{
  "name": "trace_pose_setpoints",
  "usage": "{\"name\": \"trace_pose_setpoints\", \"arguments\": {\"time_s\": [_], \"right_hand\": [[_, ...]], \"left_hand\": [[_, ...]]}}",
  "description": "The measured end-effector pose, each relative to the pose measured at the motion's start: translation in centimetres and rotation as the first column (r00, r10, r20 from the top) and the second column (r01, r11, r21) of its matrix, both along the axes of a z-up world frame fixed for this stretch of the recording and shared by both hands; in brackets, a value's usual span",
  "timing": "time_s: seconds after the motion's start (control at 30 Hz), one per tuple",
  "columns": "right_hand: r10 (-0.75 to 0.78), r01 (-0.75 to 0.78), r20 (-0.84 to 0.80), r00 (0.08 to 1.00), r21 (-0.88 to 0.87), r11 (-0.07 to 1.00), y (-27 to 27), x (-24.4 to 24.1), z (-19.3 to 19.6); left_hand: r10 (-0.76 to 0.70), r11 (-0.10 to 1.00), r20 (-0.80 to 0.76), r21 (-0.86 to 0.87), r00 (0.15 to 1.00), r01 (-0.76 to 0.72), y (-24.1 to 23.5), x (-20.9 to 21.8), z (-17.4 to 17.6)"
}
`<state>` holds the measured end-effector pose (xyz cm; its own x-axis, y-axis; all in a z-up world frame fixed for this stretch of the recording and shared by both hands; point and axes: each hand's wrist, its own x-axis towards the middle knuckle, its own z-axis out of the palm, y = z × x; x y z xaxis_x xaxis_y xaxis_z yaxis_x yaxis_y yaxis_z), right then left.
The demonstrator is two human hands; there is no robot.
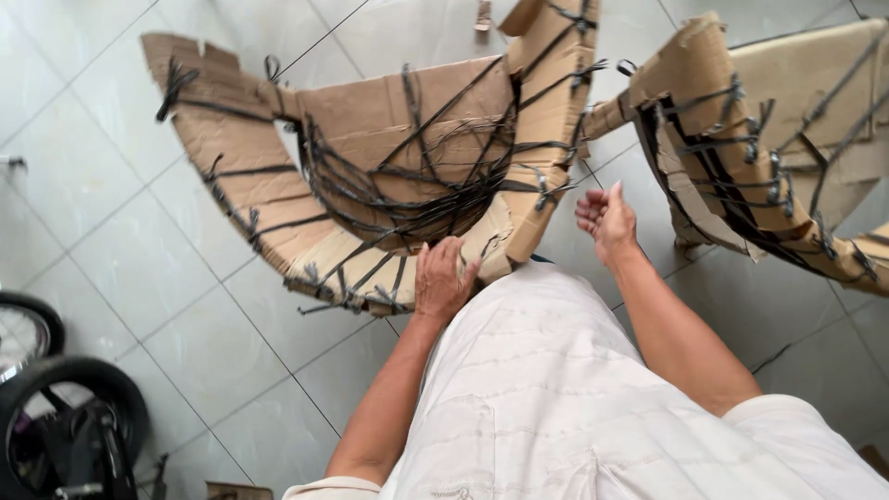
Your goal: Wrapping and tying plastic straps around a cardboard-covered furniture frame to secure the packaging
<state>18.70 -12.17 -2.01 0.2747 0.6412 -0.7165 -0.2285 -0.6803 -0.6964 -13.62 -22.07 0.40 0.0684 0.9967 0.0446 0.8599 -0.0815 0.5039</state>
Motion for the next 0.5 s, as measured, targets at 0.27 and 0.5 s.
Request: {"name": "trace_pose_setpoints", "arguments": {"time_s": [0.27, 0.5], "right_hand": [[0.024, -0.102, 0.286, 0.958, 0.261, 0.96, 3.0, -5.9, 2.4], [0.061, -0.284, 0.53, 0.846, 0.351, 0.892, 2.7, -6.0, 0.4]], "left_hand": [[0.443, 0.896, -0.195, 0.118, 0.875, -0.428, -5.3, -10.4, 2.9], [0.275, 0.961, -0.344, 0.137, 0.898, -0.242, -7.1, -11.6, 3.2]]}}
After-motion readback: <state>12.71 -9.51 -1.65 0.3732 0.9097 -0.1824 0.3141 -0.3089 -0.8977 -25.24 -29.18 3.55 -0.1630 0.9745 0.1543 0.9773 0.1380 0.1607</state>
